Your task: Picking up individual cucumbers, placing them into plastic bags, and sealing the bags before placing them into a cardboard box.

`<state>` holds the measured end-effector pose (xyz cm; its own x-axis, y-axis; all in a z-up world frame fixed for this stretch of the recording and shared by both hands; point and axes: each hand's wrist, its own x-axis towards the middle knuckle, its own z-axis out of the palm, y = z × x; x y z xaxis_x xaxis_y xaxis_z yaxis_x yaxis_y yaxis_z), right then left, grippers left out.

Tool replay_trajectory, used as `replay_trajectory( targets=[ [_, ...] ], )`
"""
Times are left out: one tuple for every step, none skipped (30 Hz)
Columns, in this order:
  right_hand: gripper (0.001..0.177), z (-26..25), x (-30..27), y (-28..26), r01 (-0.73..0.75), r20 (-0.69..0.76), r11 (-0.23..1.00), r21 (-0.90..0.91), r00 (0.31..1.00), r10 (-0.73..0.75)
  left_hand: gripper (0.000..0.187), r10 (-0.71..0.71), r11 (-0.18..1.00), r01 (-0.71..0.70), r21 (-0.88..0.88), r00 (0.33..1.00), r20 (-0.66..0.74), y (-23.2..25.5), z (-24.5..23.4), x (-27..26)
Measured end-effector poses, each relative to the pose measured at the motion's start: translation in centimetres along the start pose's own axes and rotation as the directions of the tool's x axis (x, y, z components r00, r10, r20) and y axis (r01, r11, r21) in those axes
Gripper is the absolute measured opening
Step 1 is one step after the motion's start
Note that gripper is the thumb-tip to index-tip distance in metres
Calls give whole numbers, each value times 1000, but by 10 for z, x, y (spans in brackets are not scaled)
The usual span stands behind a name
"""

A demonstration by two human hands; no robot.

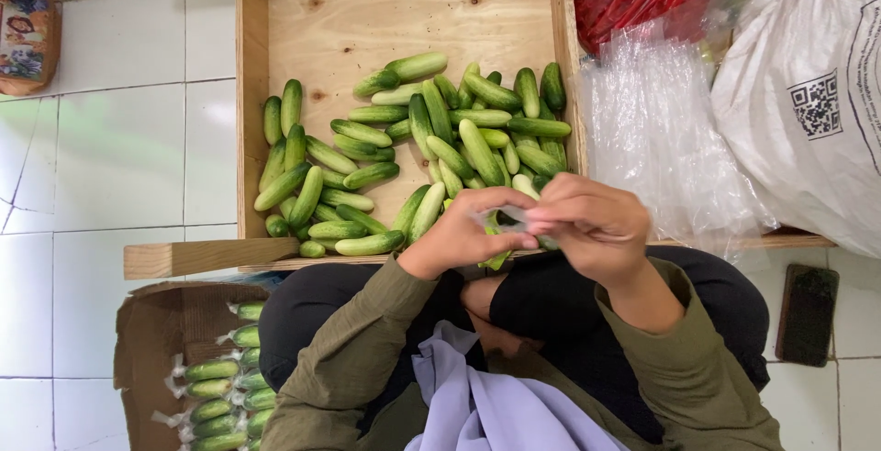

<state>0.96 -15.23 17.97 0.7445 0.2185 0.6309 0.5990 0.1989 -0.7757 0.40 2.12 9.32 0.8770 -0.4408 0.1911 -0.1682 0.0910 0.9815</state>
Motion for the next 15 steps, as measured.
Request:
replay_trajectory(
  targets=[
    [4, -6, -4, 1, 1, 2, 1000, 2, 1000, -1, 40, 0, 1000, 0, 1, 1000, -3, 7, 2, 2],
    [5, -13, -8, 2, 19, -26, 999, 45, 1000, -18, 47, -56, 998, 56, 22, 998, 27, 13, 4, 5],
    [7, -19, -12, 3, 37, -54, 995, 89, 998, -32, 55, -115, 993, 113, 44, 992, 56, 20, 6, 6],
    [7, -22, -14, 7, 36, -52, 995, 92, 998, -31, 55, -116, 992, 114, 44, 992, 52, 3, 10, 3],
    [8, -26, -17, 9, 23, -93, 996, 80, 996, -16, 48, -157, 986, 155, 62, 987, 19, -14, 16, -1],
    [10, -31, -19, 12, 9, -134, 998, 69, 991, 0, 42, -196, 977, 197, 79, 980, -14, -31, 21, -5],
    [10, -33, -19, 17, 10, -131, 998, 69, 991, -1, 42, -194, 978, 194, 78, 981, -16, -29, 23, -4],
    [34, -35, -18, 22, -79, -131, 996, 38, 988, 84, 38, -193, 979, 196, 57, 979, -60, -26, 24, -2],
    [60, -37, -19, 26, -169, -136, 986, 6, 976, 168, 35, -194, 979, 198, 36, 976, -101, -22, 26, -1],
    [60, -39, -18, 31, -169, -136, 986, 4, 976, 168, 35, -193, 980, 197, 35, 976, -100, -14, 21, 3],
    [66, -40, -19, 35, -325, -93, 945, 24, 941, 326, 30, -195, 981, 190, -42, 967, -162, -5, 17, 5],
    [73, -40, -19, 40, -474, -48, 880, 37, 878, 475, 26, -200, 977, 178, -117, 954, -224, 4, 12, 7],
    [73, -37, -24, 44, -473, -49, 880, 36, 879, 474, 26, -199, 977, 177, -116, 954, -223, -3, 6, 7],
    [73, -33, -28, 48, -535, 2, 844, -20, 845, 535, 29, -190, 973, 139, -183, 933, -306, -11, -1, 7],
    [72, -29, -33, 51, -592, 49, 802, -79, 801, 597, 32, -189, 965, 96, -246, 903, -387, -18, -8, 6]
  ],
)
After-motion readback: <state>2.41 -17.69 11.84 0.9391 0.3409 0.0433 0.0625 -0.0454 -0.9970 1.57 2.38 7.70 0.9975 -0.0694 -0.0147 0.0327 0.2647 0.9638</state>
